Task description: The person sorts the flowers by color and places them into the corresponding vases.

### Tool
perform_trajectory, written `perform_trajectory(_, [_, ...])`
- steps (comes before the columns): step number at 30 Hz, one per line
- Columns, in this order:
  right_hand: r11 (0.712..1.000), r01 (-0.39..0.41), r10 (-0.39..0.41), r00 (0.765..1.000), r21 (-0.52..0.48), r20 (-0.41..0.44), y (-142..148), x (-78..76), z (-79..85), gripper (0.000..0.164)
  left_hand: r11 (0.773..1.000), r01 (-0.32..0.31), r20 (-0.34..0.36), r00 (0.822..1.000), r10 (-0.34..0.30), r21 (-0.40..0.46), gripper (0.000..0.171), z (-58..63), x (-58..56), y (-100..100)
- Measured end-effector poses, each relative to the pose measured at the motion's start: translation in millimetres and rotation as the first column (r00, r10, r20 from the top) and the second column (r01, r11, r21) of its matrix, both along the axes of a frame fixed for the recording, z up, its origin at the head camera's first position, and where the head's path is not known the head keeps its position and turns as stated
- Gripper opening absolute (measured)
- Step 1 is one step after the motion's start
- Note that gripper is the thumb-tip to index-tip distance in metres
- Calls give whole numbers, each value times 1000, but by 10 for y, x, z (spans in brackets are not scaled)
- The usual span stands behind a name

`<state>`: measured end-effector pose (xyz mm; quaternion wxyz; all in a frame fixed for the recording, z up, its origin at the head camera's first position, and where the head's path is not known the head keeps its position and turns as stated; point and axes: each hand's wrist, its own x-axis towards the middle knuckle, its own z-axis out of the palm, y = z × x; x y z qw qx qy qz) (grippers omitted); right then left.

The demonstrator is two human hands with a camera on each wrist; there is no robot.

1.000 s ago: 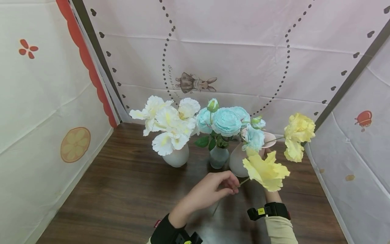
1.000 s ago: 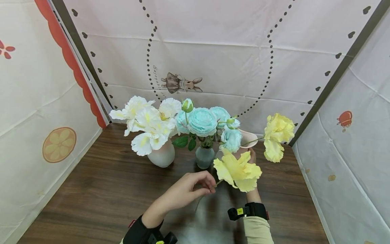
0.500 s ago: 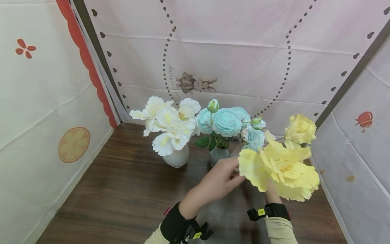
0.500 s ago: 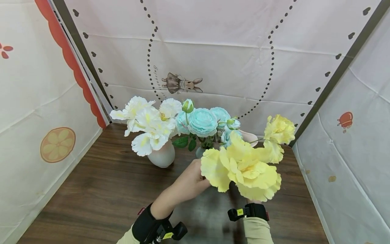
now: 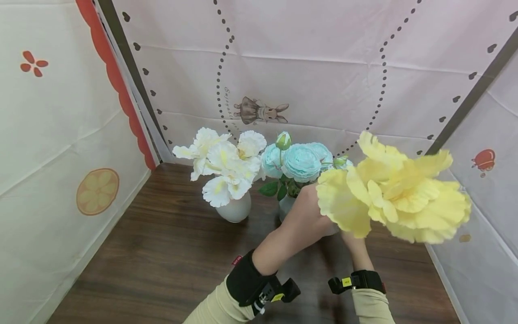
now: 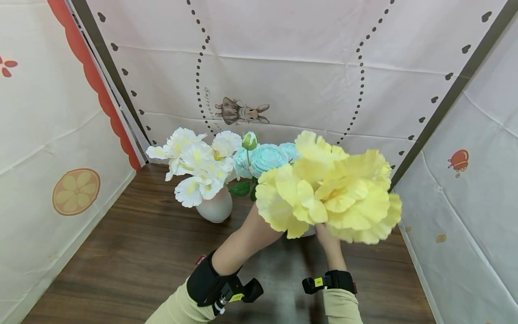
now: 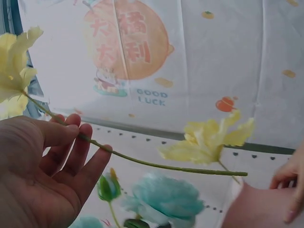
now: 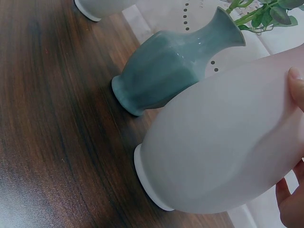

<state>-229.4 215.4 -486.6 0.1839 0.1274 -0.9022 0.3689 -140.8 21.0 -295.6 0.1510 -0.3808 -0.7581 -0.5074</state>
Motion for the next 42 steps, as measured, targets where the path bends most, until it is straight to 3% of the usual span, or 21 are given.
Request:
perform_trajectory(1, [979, 9, 14, 994, -203, 109, 14, 102, 57, 32, 1000, -4, -1, 1000, 4, 16, 9, 37, -7, 14])
perform_trajectory(2, [971, 95, -60, 985, -219, 163, 16, 177, 94, 33, 1000, -11, -7, 1000, 11, 28, 9, 73, -14, 27])
perform_trajectory(3, [950, 139, -72, 969, -281, 236, 22, 227, 102, 34, 999, -14, -14, 1000, 14, 34, 9, 104, -23, 40])
perform_trajectory(6, [904, 174, -38, 943, -391, 331, 35, 243, 111, 55, 998, -28, -27, 999, 29, 48, 8, 182, -45, 73])
perform_trajectory(10, [892, 154, -27, 957, -425, 289, 42, 205, 86, 71, 998, -53, -50, 997, 55, 43, 18, 240, -95, 123])
perform_trajectory(17, [882, 112, -12, 976, -457, 216, 40, 192, 50, 72, 997, -59, -17, 998, 60, 57, 24, 265, -194, 202])
perform_trajectory(28, [874, 113, -9, 976, -472, 218, 33, 193, 68, 74, 996, -76, -60, 995, 79, 51, 29, 188, -316, 302])
perform_trajectory(38, [874, 130, -1, 964, -468, 265, 46, 174, 89, 75, 997, -71, -15, 997, 72, 36, 32, 145, -386, 362])
perform_trajectory(42, [877, 115, 5, 969, -466, 248, 36, 188, 85, 75, 997, -73, -20, 997, 73, 17, 34, 139, -410, 382])
